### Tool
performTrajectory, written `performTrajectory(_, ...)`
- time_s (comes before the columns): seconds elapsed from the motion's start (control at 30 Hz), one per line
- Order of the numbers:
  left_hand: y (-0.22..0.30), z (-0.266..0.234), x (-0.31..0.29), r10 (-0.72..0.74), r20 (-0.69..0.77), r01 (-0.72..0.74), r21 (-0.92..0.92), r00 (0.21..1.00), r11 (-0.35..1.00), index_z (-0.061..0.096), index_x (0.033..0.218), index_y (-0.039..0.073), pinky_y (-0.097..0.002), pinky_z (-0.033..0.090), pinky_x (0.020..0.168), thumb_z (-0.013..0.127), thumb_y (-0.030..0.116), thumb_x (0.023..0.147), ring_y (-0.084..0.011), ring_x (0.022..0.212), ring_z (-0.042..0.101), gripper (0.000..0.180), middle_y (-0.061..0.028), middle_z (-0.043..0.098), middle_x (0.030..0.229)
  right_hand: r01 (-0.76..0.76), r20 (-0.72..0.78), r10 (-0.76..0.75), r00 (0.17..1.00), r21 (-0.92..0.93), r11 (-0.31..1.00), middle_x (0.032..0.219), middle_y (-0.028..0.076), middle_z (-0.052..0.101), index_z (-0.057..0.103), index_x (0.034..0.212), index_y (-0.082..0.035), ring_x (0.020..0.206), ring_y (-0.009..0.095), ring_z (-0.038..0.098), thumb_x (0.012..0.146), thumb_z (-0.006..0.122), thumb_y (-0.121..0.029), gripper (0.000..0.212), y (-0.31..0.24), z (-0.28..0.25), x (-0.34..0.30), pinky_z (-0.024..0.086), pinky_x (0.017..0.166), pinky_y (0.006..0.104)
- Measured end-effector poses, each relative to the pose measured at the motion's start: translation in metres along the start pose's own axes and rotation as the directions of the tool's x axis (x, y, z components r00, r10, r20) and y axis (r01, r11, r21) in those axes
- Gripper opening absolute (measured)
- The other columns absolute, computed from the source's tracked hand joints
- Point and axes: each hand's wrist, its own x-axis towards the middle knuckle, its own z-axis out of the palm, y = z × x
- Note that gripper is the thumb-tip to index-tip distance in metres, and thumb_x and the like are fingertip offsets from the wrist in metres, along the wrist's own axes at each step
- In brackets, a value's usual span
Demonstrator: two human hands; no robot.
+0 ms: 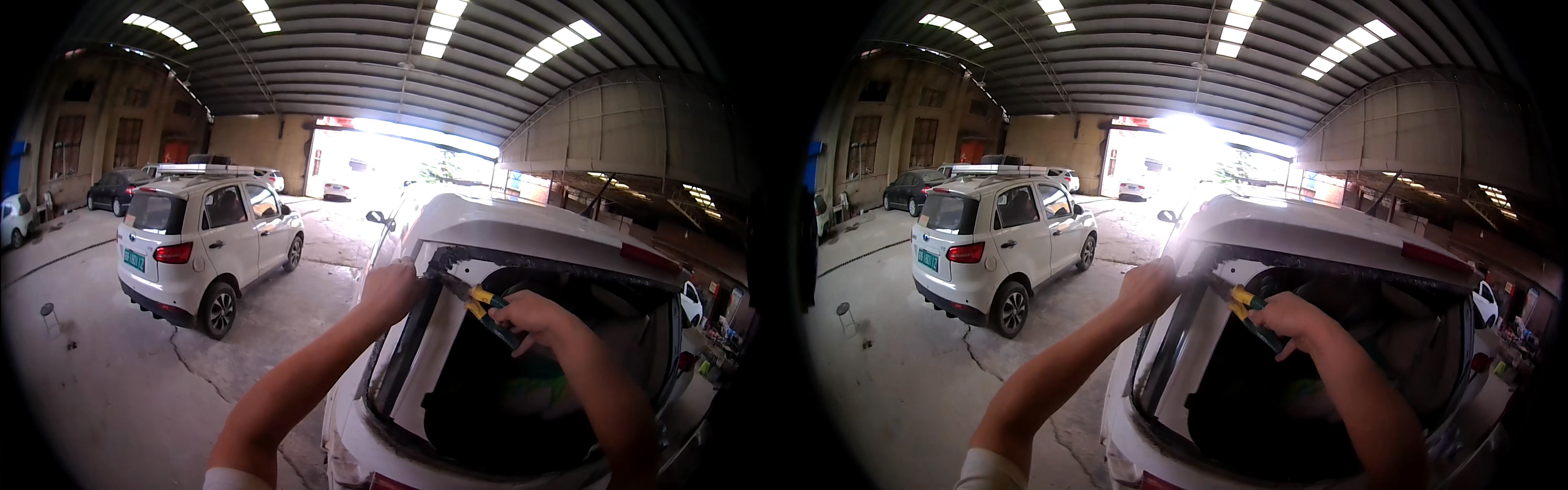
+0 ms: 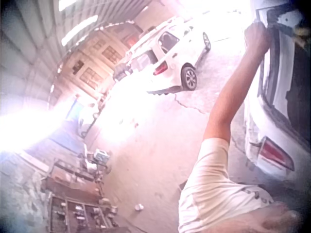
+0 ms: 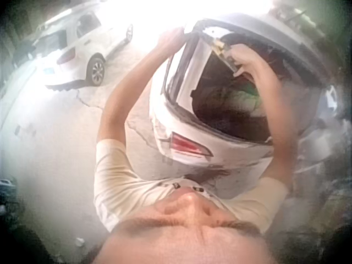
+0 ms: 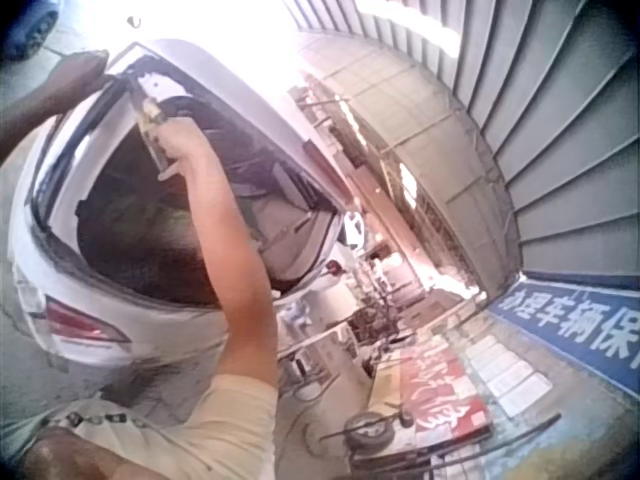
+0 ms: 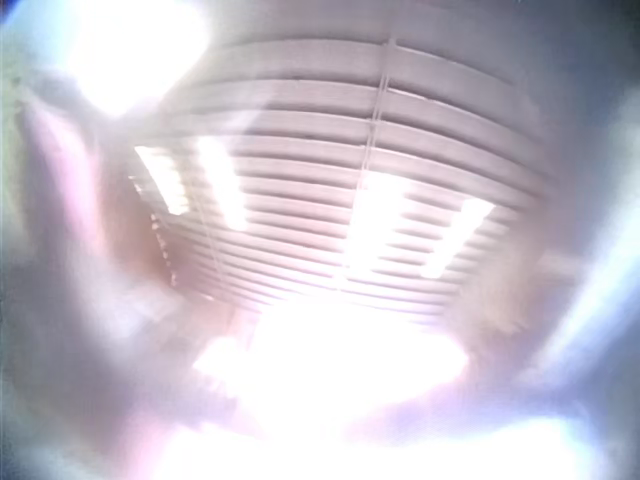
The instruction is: The person scrapes old black sealant from the rear window frame of a white car using a blue utility knife. They work along the vertical and horizontal edges of the frame, removing the material in strips. The person briefly walks to a workbench to retrieve a yellow tool before returning to continue scraping the sealant.
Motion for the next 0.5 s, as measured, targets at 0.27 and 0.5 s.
performTrajectory(0.27,0.002,-0.002,-0.004,-0.069,0.025,0.069,0.000,0.997,0.998,0.058,0.089,-0.004,-0.0450,0.050,0.068,0.058,0.041,0.086,-0.0368,0.076,0.064,0.045,-0.0218,0.065,0.081,-0.014,-0.010,0.014,1.000,-0.018,1.000,0.113,0.019,0.053,0.053,0.119,0.008,0.107,0.036,0.052,0.088,0.059,-0.023,0.044,-0.001,-0.006,-0.001,0.049,0.085,0.0573)
performTrajectory(0.5,0.002,0.004,-0.005,-0.041,-0.007,0.041,0.010,0.999,0.999,0.058,0.090,-0.004,-0.0456,0.050,0.067,0.057,0.035,0.086,-0.0371,0.076,0.064,0.038,-0.0221,0.064,0.080,0.024,0.086,-0.028,0.996,0.042,0.999,0.087,0.007,0.058,0.060,0.101,0.001,0.087,0.020,0.057,0.091,0.057,-0.027,0.030,0.009,0.004,0.000,0.048,0.081,0.0461)
